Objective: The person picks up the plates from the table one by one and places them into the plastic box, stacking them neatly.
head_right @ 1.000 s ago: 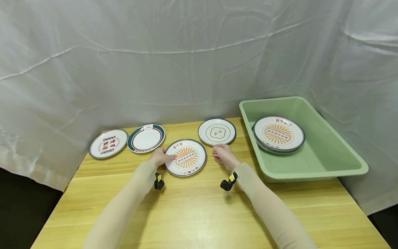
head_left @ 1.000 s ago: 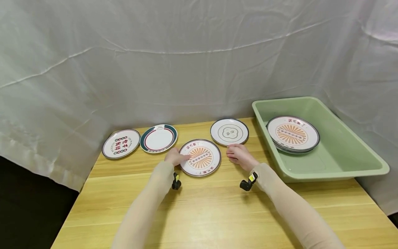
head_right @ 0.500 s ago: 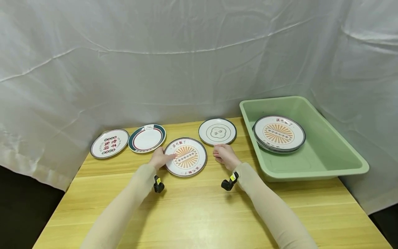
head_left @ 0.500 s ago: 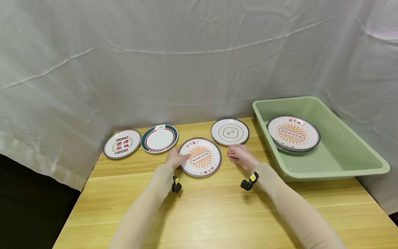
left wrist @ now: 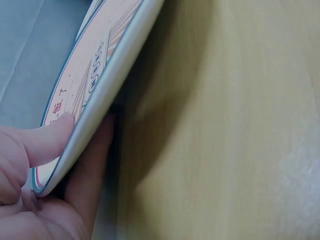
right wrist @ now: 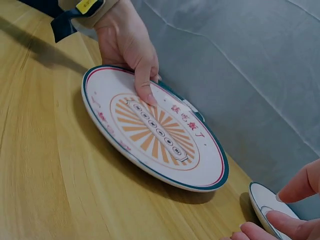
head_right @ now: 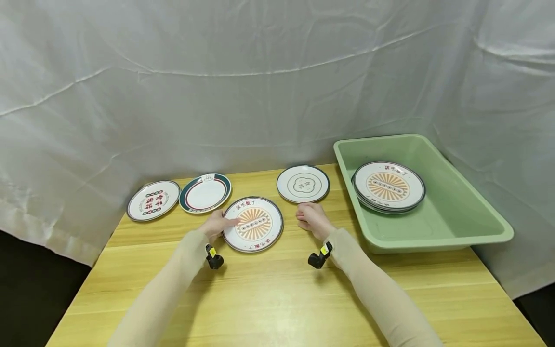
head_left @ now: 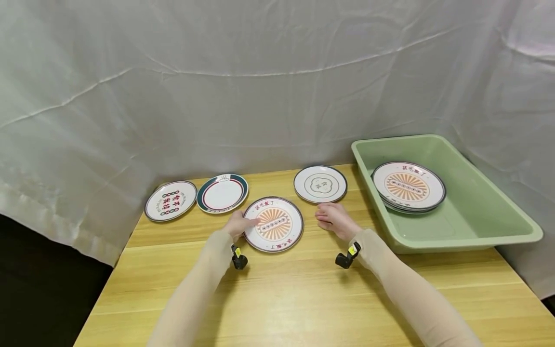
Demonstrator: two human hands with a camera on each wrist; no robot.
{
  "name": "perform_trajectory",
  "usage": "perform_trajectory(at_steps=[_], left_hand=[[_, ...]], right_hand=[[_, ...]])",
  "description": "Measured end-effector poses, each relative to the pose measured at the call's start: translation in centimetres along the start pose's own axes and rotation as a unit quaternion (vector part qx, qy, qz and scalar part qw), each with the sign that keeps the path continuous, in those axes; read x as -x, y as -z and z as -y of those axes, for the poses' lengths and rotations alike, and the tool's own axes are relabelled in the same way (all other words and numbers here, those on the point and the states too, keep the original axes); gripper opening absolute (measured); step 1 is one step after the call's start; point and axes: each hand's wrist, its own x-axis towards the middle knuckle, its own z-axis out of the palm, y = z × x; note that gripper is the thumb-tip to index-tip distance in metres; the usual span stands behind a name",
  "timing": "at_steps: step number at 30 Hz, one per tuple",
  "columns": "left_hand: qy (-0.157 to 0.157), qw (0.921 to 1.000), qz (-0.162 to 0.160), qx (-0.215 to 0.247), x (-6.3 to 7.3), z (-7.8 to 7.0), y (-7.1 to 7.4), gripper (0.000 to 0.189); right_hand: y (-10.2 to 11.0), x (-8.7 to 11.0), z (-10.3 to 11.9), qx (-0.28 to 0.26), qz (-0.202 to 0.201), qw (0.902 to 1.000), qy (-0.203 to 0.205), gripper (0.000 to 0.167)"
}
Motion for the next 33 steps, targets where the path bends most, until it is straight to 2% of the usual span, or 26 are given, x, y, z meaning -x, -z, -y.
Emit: perform_trajectory(at_steps=[3,7,10,15,19,24,33], left_hand=[[0.008,0.9998,0.015,0.007,0.2,0.1,0.2,0.052],[0.018,0.9977,0.048,0.045,0.7,0.0,0.5,0.057],[0.023,0.995,0.069,0.068,1.0,-0.1,0.7,0.06],[0.019,0.9937,0.084,0.071,1.1,0.0,0.7,0.06],[0.013,0.9946,0.077,0.068,1.2,0.1,0.6,0.054],[0.009,0.9959,0.059,0.067,1.3,-0.1,0.4,0.057],[-0.001,0.9921,0.04,0.119,1.7,-1.2,-0.3,0.062]], right_hand=[[-0.1,0.1,-0.1,-0.031,0.008,0.9994,-0.011,0.051],[-0.2,0.2,-0.3,-0.073,0.022,0.9966,-0.03,0.053],[-0.2,0.2,-0.4,-0.089,0.029,0.9948,-0.042,0.054],[-0.3,0.4,-0.4,-0.097,0.038,0.9937,-0.043,0.055],[-0.4,0.6,-0.4,-0.095,0.039,0.9938,-0.043,0.055],[-0.5,0.7,-0.4,-0.086,0.036,0.9948,-0.039,0.055],[-0.5,0.9,-0.3,-0.097,0.03,0.9944,-0.029,0.053]])
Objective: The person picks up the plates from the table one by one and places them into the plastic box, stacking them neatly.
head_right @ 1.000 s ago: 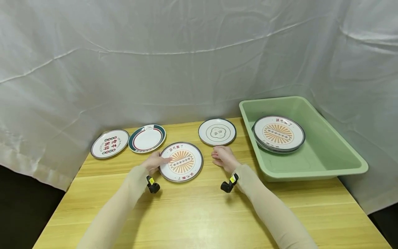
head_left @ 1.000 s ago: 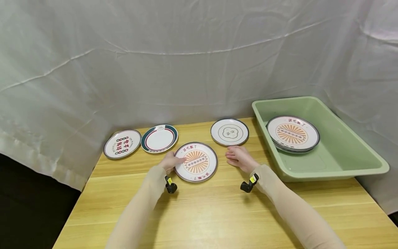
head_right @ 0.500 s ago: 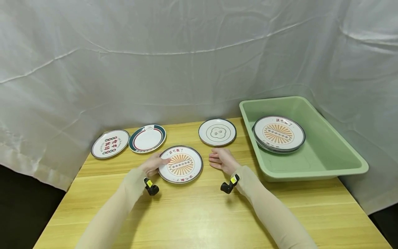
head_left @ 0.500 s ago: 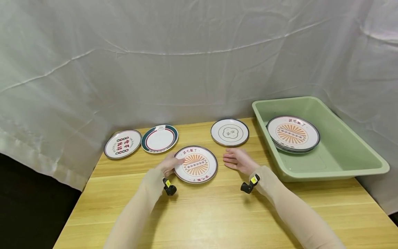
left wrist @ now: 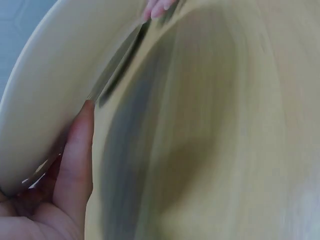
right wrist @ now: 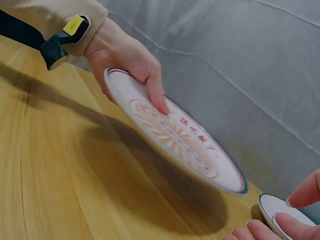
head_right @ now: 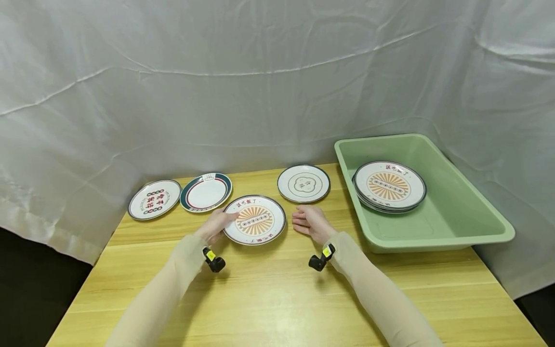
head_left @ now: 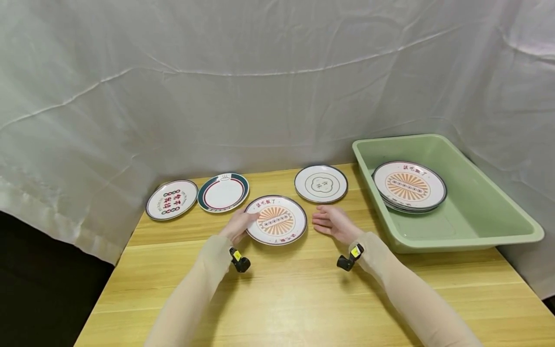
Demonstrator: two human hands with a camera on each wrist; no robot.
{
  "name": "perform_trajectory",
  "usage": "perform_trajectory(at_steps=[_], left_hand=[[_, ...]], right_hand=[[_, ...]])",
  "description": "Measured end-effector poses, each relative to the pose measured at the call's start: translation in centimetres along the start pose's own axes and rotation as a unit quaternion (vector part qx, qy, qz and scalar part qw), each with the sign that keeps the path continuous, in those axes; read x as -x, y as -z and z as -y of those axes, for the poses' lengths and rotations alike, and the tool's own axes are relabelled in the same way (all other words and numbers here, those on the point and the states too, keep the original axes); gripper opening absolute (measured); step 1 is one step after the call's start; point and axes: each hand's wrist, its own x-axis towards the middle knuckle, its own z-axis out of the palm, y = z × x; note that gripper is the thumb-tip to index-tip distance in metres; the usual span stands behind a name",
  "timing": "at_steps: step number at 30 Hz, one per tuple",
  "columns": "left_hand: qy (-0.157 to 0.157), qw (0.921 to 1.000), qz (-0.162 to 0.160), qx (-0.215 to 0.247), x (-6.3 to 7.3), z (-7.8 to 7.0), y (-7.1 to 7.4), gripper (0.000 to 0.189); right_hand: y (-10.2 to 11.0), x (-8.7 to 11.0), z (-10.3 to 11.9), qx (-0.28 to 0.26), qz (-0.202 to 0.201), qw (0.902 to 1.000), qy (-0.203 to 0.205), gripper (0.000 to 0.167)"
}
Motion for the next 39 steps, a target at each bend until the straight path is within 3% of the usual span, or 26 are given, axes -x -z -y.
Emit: perform_trajectory(at_steps=[8,13,20,24,27,33,39], left_hand=[[-0.029,0.9983,-0.007,0.051,0.7,-1.6,-1.6,0.052],[-0.03,0.9969,-0.011,0.072,1.4,-2.7,-2.9,0.05],[-0.042,0.9959,-0.011,0.079,1.6,-3.4,-4.5,0.044],[-0.05,0.9943,-0.01,0.093,1.7,-3.7,-5.2,0.041],[-0.058,0.9922,-0.013,0.109,1.8,-3.8,-5.8,0.04],[-0.063,0.9923,-0.016,0.105,1.7,-3.7,-6.7,0.042],[-0.062,0.9943,-0.02,0.084,1.4,-3.1,-7.2,0.045]], right_hand=[[-0.1,0.7,0.6,-0.004,-0.002,0.9993,0.037,0.051],[-0.1,1.3,1.1,-0.037,0.007,0.9984,0.043,0.051],[-0.1,2.0,1.6,-0.1,0.017,0.9926,0.065,0.026],[-0.3,2.3,1.9,-0.132,0.022,0.9881,0.076,0.022],[-0.5,2.5,2.2,-0.158,0.023,0.9843,0.076,0.024],[-1.1,3.2,2.7,-0.17,0.032,0.9821,0.074,0.055],[-1.9,3.9,3.2,-0.151,0.005,0.9846,0.089,0.056]])
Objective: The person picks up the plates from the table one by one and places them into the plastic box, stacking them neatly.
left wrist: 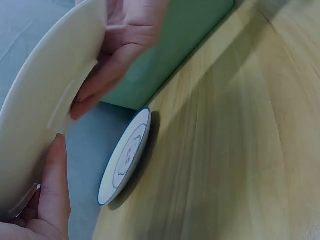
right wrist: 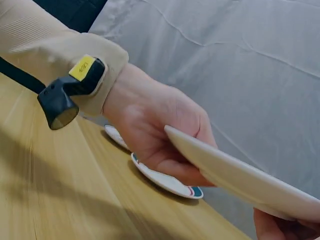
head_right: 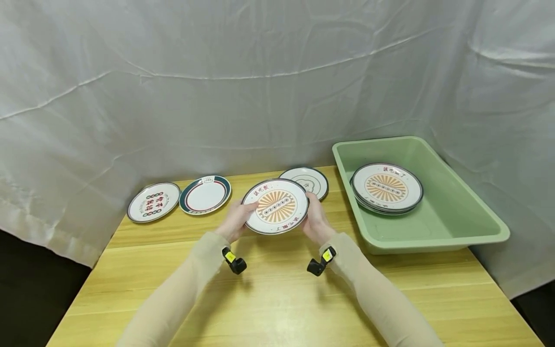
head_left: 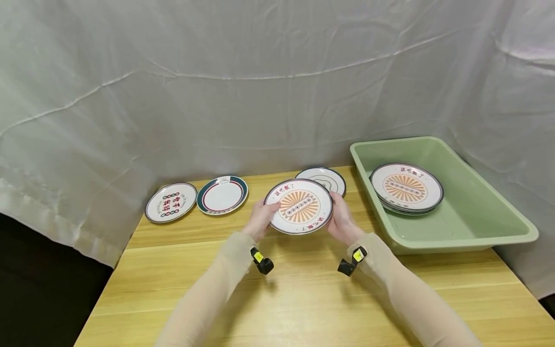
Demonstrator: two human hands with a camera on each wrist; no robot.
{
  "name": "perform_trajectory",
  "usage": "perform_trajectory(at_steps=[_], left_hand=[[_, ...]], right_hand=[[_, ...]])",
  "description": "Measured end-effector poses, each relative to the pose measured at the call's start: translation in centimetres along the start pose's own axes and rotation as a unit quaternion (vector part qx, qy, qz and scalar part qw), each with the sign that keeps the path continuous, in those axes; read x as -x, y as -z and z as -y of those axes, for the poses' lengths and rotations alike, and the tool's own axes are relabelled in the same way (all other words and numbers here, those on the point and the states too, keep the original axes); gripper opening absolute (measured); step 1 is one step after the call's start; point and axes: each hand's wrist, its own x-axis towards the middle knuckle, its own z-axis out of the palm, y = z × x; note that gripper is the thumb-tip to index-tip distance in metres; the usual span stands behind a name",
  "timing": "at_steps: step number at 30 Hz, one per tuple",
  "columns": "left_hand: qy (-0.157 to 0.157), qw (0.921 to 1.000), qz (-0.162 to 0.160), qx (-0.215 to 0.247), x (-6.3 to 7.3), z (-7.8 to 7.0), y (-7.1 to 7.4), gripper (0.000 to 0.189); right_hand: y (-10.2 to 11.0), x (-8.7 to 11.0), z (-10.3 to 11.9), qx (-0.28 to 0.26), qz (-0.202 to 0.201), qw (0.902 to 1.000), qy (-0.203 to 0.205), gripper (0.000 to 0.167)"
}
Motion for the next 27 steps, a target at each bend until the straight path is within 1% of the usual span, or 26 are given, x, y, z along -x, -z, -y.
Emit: perform_trajectory(at_steps=[3,7,9,13,17,21,27], left_hand=[[-0.005,1.0,0.002,0.001,0.0,0.3,-0.1,0.044],[-0.011,0.9999,0.002,-0.008,-0.1,0.6,-0.5,0.044],[-0.01,0.9999,-0.001,-0.013,0.0,0.7,-0.8,0.045],[-0.01,0.9998,-0.004,-0.02,0.1,0.8,-1.3,0.046],[-0.009,0.9996,-0.007,-0.026,0.1,0.9,-1.7,0.046],[-0.009,0.9995,-0.01,-0.029,0.0,1.2,-1.8,0.049],[-0.006,0.9993,-0.012,-0.036,-0.1,1.4,-1.7,0.051]], right_hand=[[-0.4,0.1,0.0,-0.006,-0.01,0.9999,0.005,0.056],[-0.7,0.1,0.0,-0.032,-0.022,0.9992,0.003,0.058],[-0.8,0.1,0.0,-0.045,-0.035,0.9984,-0.002,0.059],[-0.9,0.1,-0.1,-0.049,-0.049,0.9975,-0.013,0.058],[-0.9,0.3,-0.1,-0.054,-0.04,0.9975,-0.019,0.057],[-0.9,0.4,-0.3,-0.059,-0.031,0.9976,-0.017,0.055],[-1.0,0.4,-0.5,-0.072,-0.055,0.9957,-0.02,0.053]])
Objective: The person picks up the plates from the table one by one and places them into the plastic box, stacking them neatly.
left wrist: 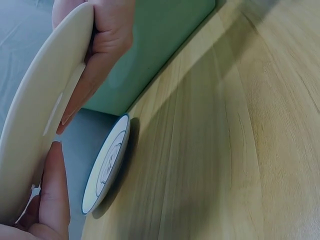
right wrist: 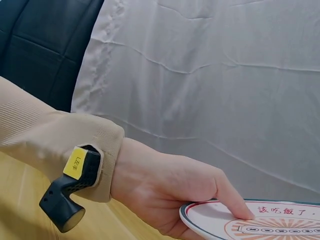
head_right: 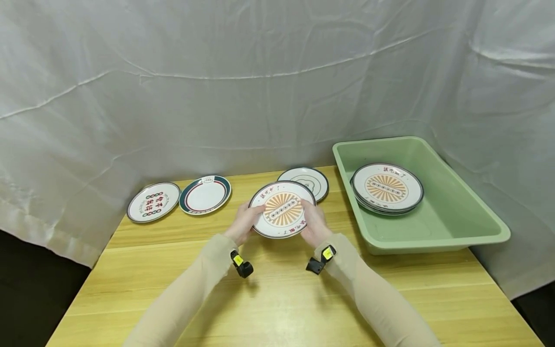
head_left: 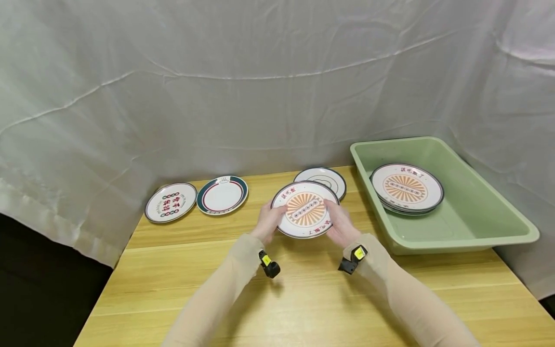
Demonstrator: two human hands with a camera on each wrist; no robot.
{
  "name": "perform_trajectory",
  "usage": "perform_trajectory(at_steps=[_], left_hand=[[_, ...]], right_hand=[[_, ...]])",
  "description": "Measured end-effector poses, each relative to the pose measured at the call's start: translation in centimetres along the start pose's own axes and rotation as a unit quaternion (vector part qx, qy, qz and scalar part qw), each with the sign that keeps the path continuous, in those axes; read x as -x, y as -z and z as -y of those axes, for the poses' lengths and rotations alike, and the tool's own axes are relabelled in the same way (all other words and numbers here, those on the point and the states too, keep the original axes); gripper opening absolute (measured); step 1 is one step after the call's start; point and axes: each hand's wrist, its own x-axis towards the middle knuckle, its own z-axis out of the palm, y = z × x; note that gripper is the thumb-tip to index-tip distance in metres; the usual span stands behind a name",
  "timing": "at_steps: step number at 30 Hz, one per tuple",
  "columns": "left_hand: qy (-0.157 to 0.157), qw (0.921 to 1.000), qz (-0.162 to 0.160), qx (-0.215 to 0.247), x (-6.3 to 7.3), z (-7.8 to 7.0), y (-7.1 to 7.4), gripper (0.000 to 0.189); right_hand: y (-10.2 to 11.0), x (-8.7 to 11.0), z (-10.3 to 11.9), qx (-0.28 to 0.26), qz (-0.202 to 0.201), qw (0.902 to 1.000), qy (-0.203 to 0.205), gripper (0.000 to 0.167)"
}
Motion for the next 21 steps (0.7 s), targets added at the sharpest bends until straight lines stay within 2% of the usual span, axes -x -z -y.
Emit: perform_trajectory(at_steps=[6,16,21], left_hand=[[0.009,0.9999,0.004,0.006,-0.21,0.09,0.2,0.053],[0.002,0.9996,0.021,0.02,-0.44,0.18,0.18,0.053],[-0.003,0.9995,0.02,0.023,-0.48,0.08,0.18,0.05]], right_hand=[[-0.15,0.02,-0.17,-0.02,-0.001,0.9998,0.001,0.053],[-0.18,0.24,-0.26,-0.019,-0.018,0.9995,0.02,0.052],[-0.11,0.32,-0.11,-0.031,-0.024,0.999,0.02,0.053]])
